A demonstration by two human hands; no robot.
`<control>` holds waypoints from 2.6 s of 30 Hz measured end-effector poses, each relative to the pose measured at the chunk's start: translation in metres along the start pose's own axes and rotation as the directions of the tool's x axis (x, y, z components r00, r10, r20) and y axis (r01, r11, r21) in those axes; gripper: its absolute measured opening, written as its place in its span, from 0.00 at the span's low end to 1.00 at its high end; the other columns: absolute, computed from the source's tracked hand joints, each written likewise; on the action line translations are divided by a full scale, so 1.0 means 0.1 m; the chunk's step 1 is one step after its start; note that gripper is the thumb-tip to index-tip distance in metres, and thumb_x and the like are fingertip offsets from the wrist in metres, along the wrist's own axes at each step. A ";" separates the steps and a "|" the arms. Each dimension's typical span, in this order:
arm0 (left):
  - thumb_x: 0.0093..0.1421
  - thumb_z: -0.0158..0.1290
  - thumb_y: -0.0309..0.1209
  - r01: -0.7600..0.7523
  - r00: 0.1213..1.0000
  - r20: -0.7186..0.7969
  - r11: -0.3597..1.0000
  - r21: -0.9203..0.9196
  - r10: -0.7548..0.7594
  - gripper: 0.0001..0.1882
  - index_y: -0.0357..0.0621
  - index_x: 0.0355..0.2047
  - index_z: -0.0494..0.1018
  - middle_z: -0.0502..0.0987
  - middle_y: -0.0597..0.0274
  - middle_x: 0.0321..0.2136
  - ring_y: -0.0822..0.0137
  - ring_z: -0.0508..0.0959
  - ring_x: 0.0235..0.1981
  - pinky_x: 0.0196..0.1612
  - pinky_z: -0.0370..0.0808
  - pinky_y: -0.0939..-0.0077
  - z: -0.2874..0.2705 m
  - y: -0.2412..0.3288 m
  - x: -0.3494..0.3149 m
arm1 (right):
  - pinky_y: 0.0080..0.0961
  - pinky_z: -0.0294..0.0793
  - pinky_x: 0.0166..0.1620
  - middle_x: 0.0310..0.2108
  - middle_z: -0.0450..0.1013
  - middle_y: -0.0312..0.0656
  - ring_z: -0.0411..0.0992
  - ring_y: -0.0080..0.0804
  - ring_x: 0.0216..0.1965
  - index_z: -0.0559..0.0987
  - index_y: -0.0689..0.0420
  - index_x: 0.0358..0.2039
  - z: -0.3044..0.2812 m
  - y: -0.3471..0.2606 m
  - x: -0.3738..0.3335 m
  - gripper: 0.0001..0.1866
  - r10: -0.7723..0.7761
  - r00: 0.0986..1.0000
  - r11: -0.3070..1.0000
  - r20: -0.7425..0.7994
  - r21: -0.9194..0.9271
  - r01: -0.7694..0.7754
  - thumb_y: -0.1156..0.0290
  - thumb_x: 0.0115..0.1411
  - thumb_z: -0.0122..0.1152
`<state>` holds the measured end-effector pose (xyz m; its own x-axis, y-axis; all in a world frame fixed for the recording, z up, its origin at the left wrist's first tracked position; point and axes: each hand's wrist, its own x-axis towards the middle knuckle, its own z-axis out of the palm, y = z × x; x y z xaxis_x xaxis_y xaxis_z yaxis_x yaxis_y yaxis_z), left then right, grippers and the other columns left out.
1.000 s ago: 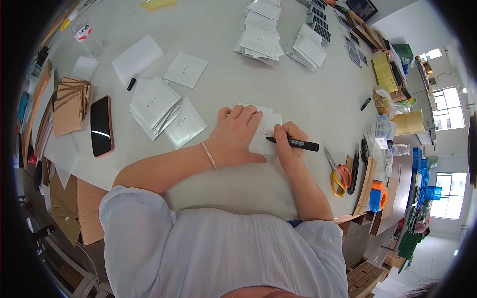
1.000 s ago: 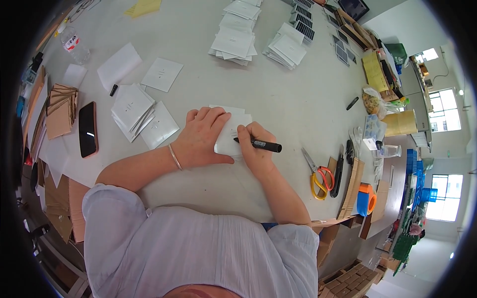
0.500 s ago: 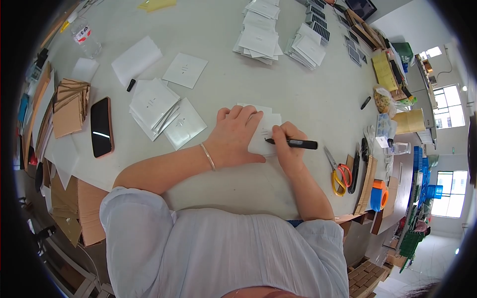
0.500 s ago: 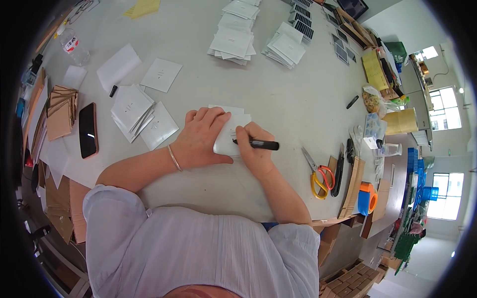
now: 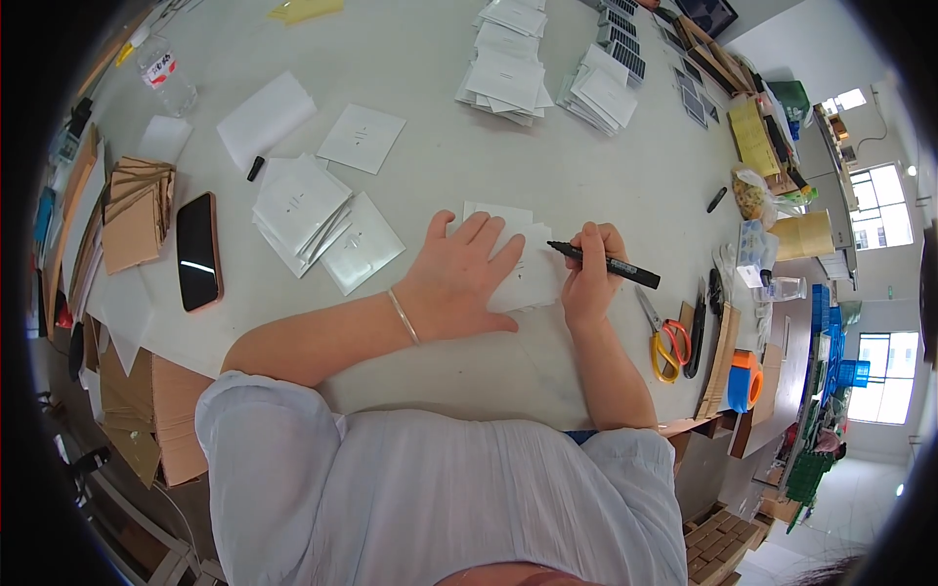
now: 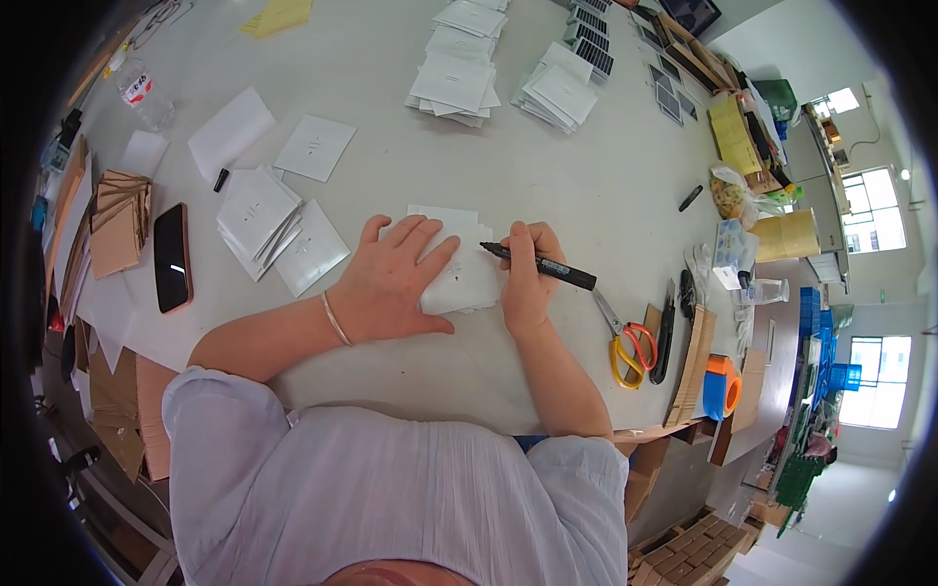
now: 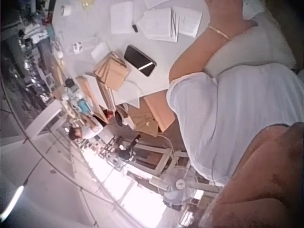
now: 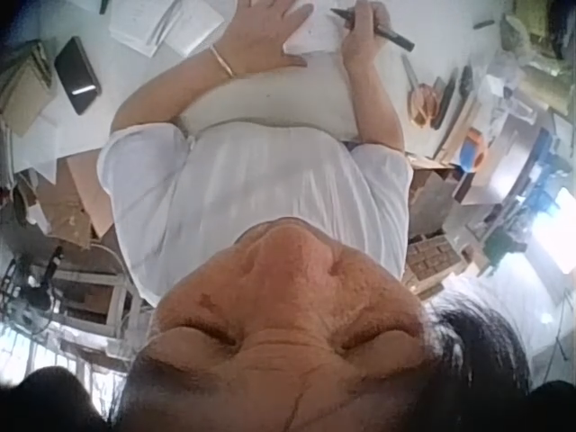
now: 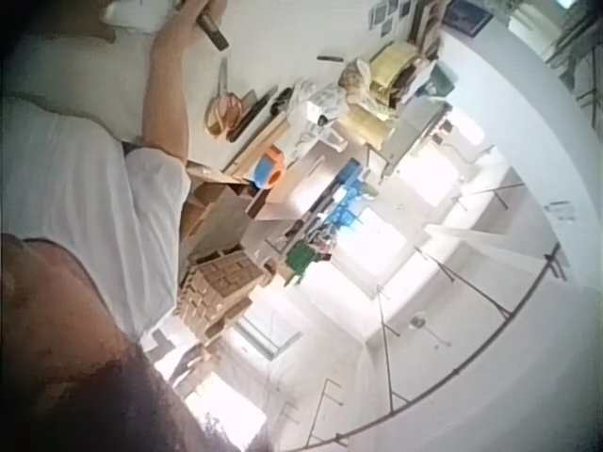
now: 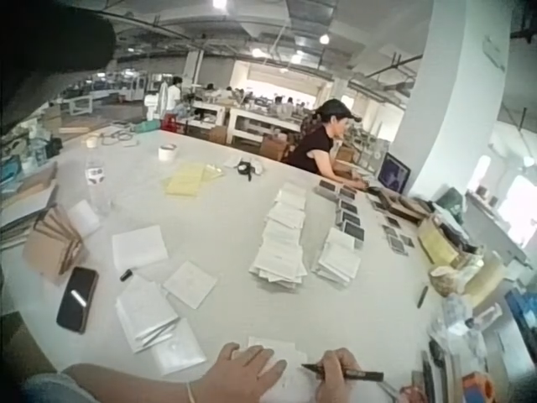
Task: The person marks white square products with a permanent marker by hand.
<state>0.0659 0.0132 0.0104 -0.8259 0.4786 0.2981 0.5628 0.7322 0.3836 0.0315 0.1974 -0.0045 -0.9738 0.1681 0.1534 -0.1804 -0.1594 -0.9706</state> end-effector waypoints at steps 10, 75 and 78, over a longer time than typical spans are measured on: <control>0.39 0.62 0.47 0.001 0.998 0.057 0.995 -0.100 0.005 0.38 0.46 0.51 0.63 0.64 0.53 0.49 0.55 0.62 0.53 0.52 0.57 0.58 -0.15 -0.18 0.05 | 0.14 0.56 0.20 0.18 0.64 0.33 0.57 0.17 0.16 0.67 0.56 0.20 0.00 0.01 0.04 0.11 -0.081 0.989 0.982 -0.122 0.159 0.100 0.70 0.59 0.54; 0.36 0.63 0.41 0.045 0.999 0.027 0.998 -0.043 -0.044 0.32 0.41 0.40 0.65 0.66 0.52 0.42 0.53 0.65 0.46 0.49 0.62 0.61 -0.25 -0.34 0.13 | 0.14 0.57 0.23 0.17 0.64 0.31 0.58 0.14 0.19 0.68 0.57 0.19 -0.01 -0.03 -0.07 0.12 0.046 0.998 0.999 0.040 0.003 -0.046 0.70 0.57 0.55; 0.38 0.61 0.44 0.078 0.996 -0.039 0.997 0.023 -0.077 0.31 0.38 0.40 0.66 0.67 0.52 0.39 0.54 0.66 0.45 0.47 0.64 0.61 -0.38 -0.71 0.15 | 0.15 0.57 0.23 0.17 0.65 0.31 0.58 0.14 0.19 0.68 0.57 0.19 0.01 -0.04 -0.04 0.12 0.073 0.997 0.995 0.038 -0.066 -0.071 0.70 0.57 0.55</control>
<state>0.0149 -0.0502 0.0205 -0.8647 0.4015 0.3018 0.4958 0.7782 0.3855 0.0358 0.1964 -0.0013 -0.9890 0.1185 0.0890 -0.1017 -0.1065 -0.9891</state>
